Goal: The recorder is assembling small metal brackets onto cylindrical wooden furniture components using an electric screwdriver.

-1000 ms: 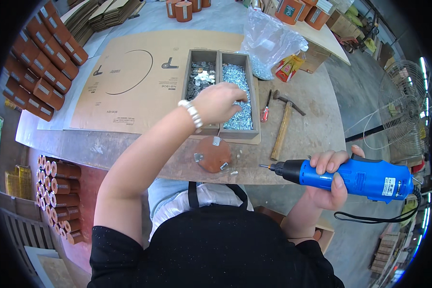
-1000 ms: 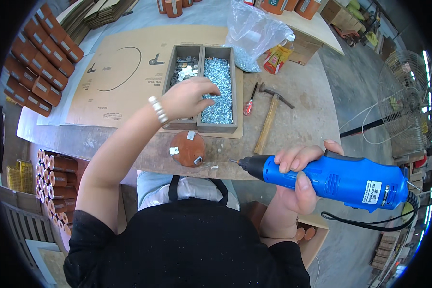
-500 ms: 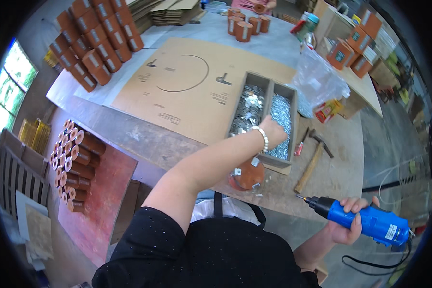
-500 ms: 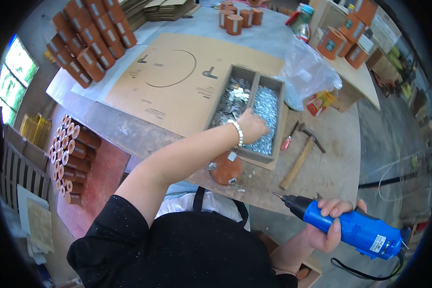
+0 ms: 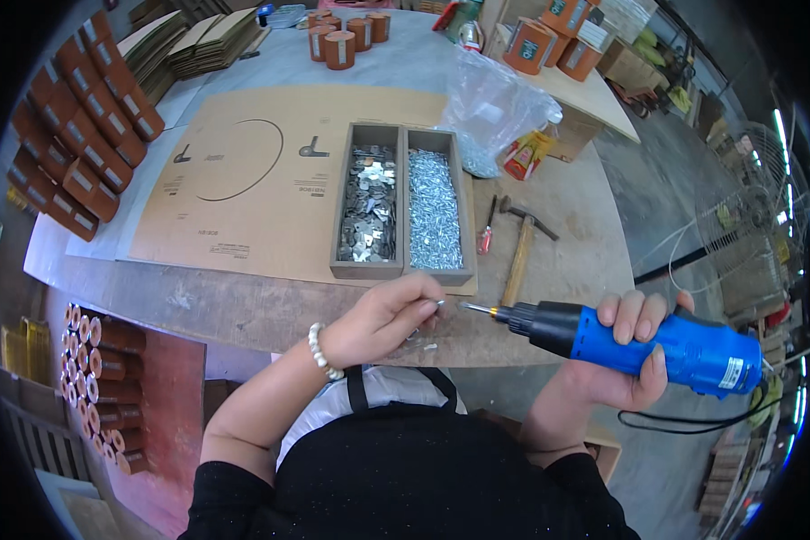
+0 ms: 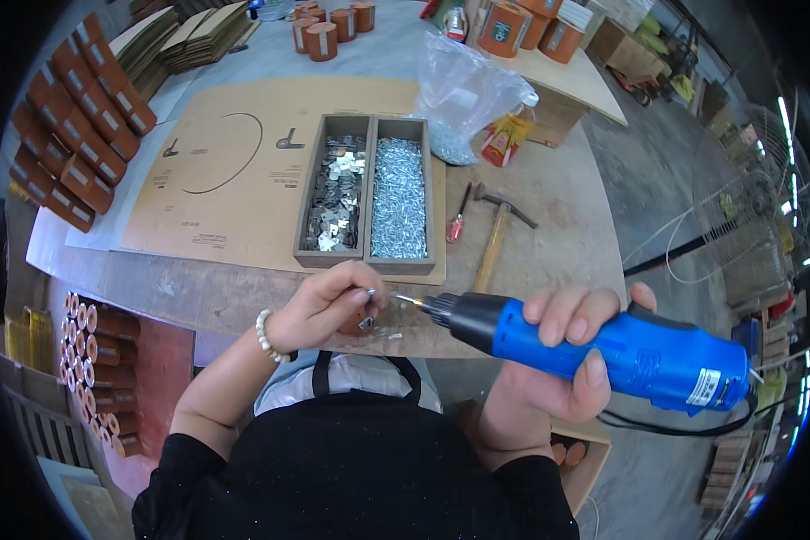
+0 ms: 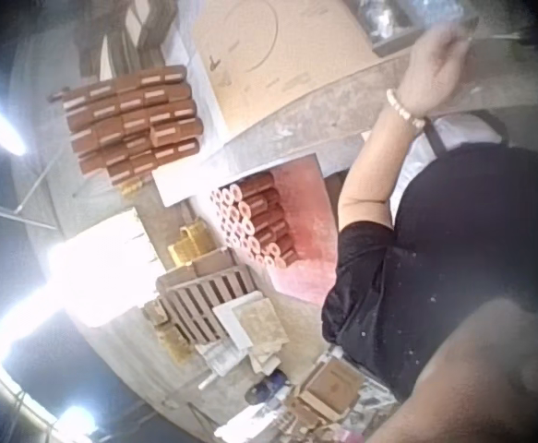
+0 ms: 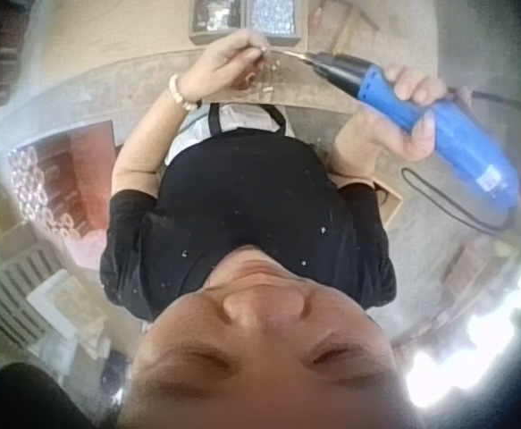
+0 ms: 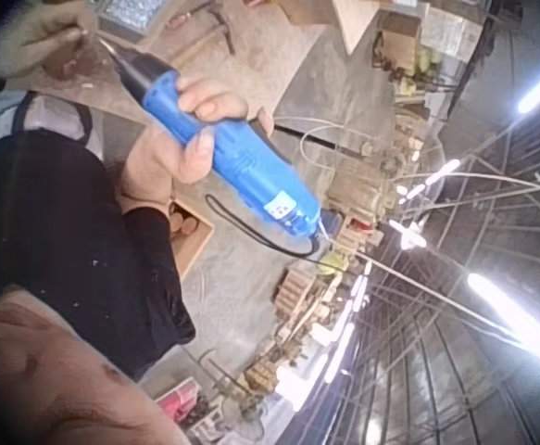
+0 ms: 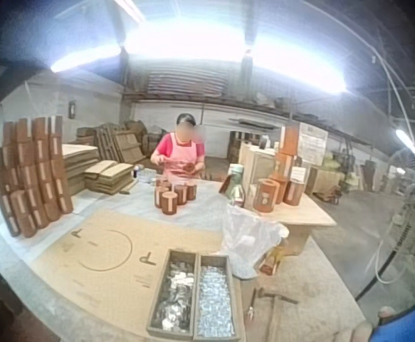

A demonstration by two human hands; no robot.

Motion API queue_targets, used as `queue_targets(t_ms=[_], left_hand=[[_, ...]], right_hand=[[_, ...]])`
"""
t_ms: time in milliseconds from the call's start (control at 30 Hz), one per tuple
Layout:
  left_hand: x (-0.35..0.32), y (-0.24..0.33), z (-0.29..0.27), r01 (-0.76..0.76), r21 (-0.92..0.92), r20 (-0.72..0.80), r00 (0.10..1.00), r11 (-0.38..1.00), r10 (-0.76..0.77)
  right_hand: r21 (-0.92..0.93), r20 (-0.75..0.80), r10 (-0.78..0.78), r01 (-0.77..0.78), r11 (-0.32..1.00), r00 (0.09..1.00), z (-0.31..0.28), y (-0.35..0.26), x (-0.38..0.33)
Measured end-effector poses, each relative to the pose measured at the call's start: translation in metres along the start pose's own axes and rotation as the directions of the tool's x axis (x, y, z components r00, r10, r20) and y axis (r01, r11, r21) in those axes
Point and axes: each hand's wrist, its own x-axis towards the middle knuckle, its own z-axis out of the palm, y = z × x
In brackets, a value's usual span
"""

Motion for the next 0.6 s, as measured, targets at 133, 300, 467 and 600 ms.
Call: queue_targets(t_ms=[133, 300, 467, 600], left_hand=[[-0.014, -0.003, 0.012, -0.037, -0.221, -0.051, 0.998, 0.975, 0.026], [-0.018, -0.004, 0.014, -0.026, -0.225, -0.058, 0.998, 0.974, 0.013], [-0.023, -0.003, 0.013, 0.000, -0.216, -0.026, 1.000, 0.976, -0.006], [-0.024, 0.000, 0.012, -0.004, -0.232, -0.024, 1.000, 0.973, -0.001]], right_hand=[[0.103, 0.045, 0.067, -0.072, 0.992, 0.997, 0.015, 0.003, -0.001], [0.077, 0.074, 0.125, -0.130, 0.989, 0.989, 0.021, 0.004, -0.005], [0.065, 0.077, 0.138, -0.143, 0.988, 0.987, 0.020, 0.001, -0.007], [0.093, 0.186, 0.109, -0.128, 0.987, 0.976, 0.019, 0.001, -0.005]])
